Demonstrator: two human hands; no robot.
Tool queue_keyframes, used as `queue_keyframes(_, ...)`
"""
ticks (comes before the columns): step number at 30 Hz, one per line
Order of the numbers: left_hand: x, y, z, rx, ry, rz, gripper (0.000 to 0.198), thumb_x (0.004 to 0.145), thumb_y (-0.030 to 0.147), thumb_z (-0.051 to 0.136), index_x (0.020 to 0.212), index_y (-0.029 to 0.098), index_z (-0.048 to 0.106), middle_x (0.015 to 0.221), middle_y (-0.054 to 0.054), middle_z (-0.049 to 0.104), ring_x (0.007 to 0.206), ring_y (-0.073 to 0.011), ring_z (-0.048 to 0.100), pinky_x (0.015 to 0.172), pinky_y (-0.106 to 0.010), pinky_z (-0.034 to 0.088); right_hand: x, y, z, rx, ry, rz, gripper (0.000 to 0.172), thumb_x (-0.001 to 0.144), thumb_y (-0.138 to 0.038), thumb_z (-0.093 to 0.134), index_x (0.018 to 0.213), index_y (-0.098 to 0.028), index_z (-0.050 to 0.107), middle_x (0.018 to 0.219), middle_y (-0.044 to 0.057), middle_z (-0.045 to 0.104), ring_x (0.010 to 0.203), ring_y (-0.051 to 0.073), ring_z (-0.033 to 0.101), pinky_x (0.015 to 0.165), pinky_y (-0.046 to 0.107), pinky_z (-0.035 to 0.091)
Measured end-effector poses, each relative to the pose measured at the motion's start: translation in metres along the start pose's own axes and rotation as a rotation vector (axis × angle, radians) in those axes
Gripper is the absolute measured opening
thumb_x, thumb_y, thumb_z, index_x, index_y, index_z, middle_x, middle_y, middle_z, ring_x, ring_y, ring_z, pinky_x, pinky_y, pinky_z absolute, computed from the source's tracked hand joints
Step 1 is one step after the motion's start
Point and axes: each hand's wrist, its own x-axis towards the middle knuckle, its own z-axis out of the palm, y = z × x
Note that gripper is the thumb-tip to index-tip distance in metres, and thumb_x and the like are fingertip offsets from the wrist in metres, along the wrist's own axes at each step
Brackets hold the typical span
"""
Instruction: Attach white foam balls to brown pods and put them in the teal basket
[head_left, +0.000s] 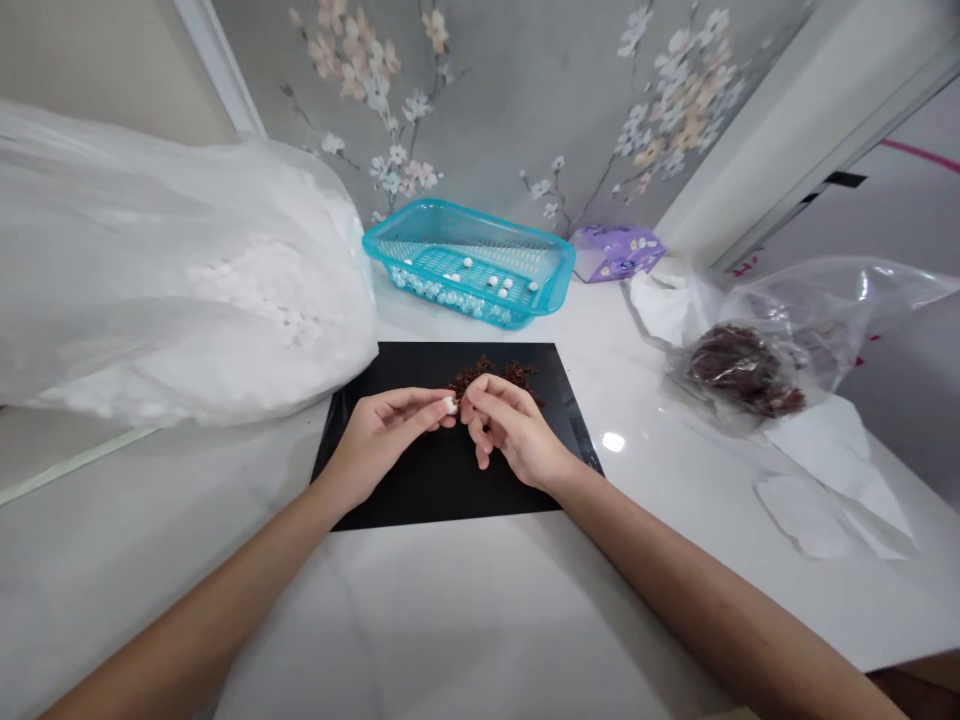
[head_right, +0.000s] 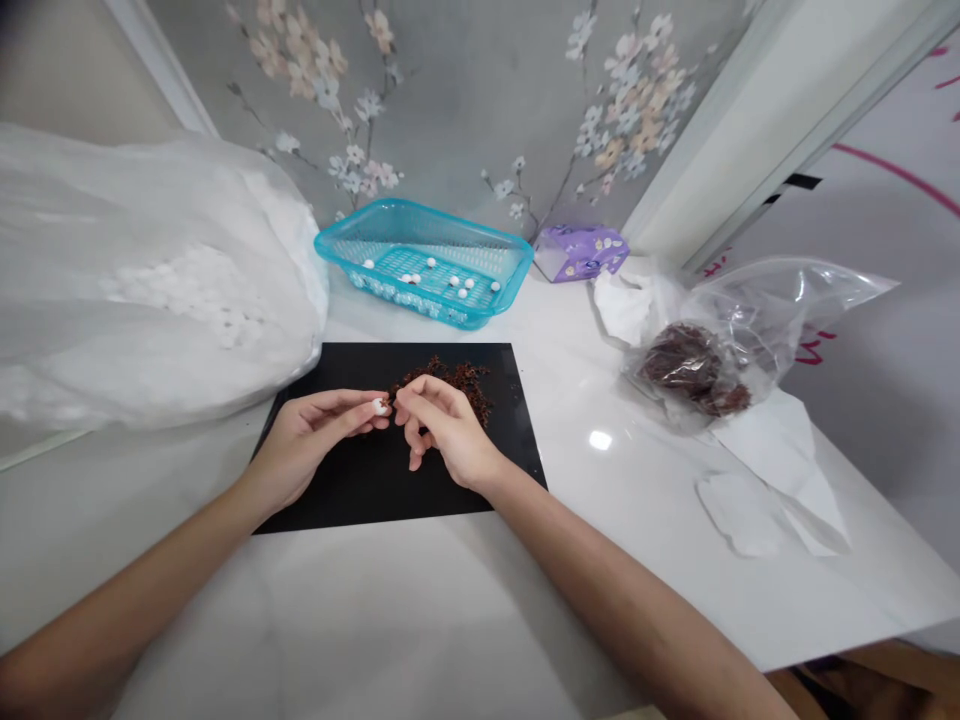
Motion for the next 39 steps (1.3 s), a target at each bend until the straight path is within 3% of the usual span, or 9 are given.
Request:
queue_keyframes(2, 0.001, 0.000, 0.000, -0.018, 0.004, -0.023, 0.013, 0.073, 0.031, 0.067, 0.082, 0.024, 0.073, 0.078, 0.001, 0.073, 0.073, -0.0106, 0.065, 0.069, -0.019, 0.050, -0.002, 0.002, 0.001, -0.073, 0.087, -0.098, 0.018, 0.080, -0.036, 0.056, 0.080, -0.019, 0.049, 0.073, -0.005, 0.049, 0.041, 0.003, 0.040, 0.034, 0.019, 0.044)
queue_keyframes(5, 0.001, 0.000, 0.001, -0.031, 0.009, -0.041, 0.014, 0.074, 0.034, 0.066, 0.080, 0.024, 0.073, 0.081, 0.000, 0.073, 0.076, -0.0109, 0.065, 0.070, -0.019, 0.050, -0.007, 0.005, 0.005, -0.380, 0.212, -0.314, 0.024, 0.075, -0.030, 0.064, 0.094, -0.021, 0.052, 0.078, -0.004, 0.049, 0.045, 0.002, 0.043, 0.037, 0.017, 0.040)
queue_keyframes(8, 0.001, -0.001, 0.001, -0.015, 0.009, -0.043, 0.014, 0.072, 0.035, 0.067, 0.077, 0.023, 0.073, 0.081, 0.000, 0.073, 0.077, -0.0115, 0.064, 0.070, -0.019, 0.050, -0.012, 0.007, 0.007, -0.691, 0.229, -0.529, 0.022, 0.075, -0.023, 0.064, 0.096, -0.021, 0.055, 0.079, -0.003, 0.051, 0.045, 0.001, 0.042, 0.044, 0.018, 0.041)
queue_keyframes(12, 0.001, -0.001, 0.001, 0.008, -0.002, -0.039, 0.014, 0.071, 0.035, 0.068, 0.076, 0.023, 0.073, 0.075, 0.001, 0.072, 0.073, -0.0106, 0.063, 0.068, -0.019, 0.050, -0.013, 0.009, 0.007, -0.834, 0.246, -0.709, 0.013, 0.079, -0.016, 0.060, 0.091, -0.021, 0.058, 0.077, -0.003, 0.053, 0.047, 0.002, 0.041, 0.052, 0.019, 0.045)
queue_keyframes(21, 0.000, -0.004, -0.003, 0.067, -0.070, -0.026, 0.016, 0.075, 0.034, 0.065, 0.083, 0.024, 0.074, 0.080, 0.000, 0.073, 0.077, -0.0124, 0.064, 0.071, -0.021, 0.050, -0.014, 0.013, 0.007, -0.883, 0.267, -0.759, 0.003, 0.082, -0.019, 0.057, 0.082, -0.019, 0.059, 0.066, -0.003, 0.047, 0.048, 0.005, 0.041, 0.045, 0.019, 0.039)
queue_keyframes(29, 0.000, -0.005, -0.004, 0.110, -0.070, -0.032, 0.022, 0.074, 0.037, 0.064, 0.084, 0.020, 0.073, 0.084, -0.005, 0.073, 0.081, -0.0185, 0.065, 0.074, -0.029, 0.052, -0.013, 0.015, 0.003, -0.921, 0.224, -0.690, 0.010, 0.084, -0.024, 0.053, 0.076, -0.022, 0.058, 0.061, -0.002, 0.046, 0.050, 0.008, 0.042, 0.048, 0.024, 0.040)
queue_keyframes(35, 0.001, 0.000, -0.001, 0.059, -0.042, -0.056, 0.019, 0.073, 0.037, 0.065, 0.078, 0.021, 0.072, 0.079, -0.002, 0.071, 0.078, -0.0149, 0.064, 0.074, -0.025, 0.051, -0.014, 0.010, 0.004, -0.905, 0.239, -0.604, 0.011, 0.082, -0.029, 0.056, 0.091, -0.024, 0.057, 0.076, -0.001, 0.053, 0.046, 0.005, 0.040, 0.048, 0.023, 0.041)
queue_keyframes(39, 0.001, 0.002, -0.001, 0.042, -0.049, -0.069, 0.018, 0.074, 0.037, 0.064, 0.075, 0.021, 0.071, 0.076, -0.001, 0.069, 0.077, -0.0137, 0.062, 0.074, -0.024, 0.050, -0.014, 0.008, 0.005, -0.891, 0.273, -0.628, 0.010, 0.080, -0.028, 0.058, 0.089, -0.023, 0.056, 0.081, -0.001, 0.055, 0.044, 0.004, 0.040, 0.049, 0.023, 0.042)
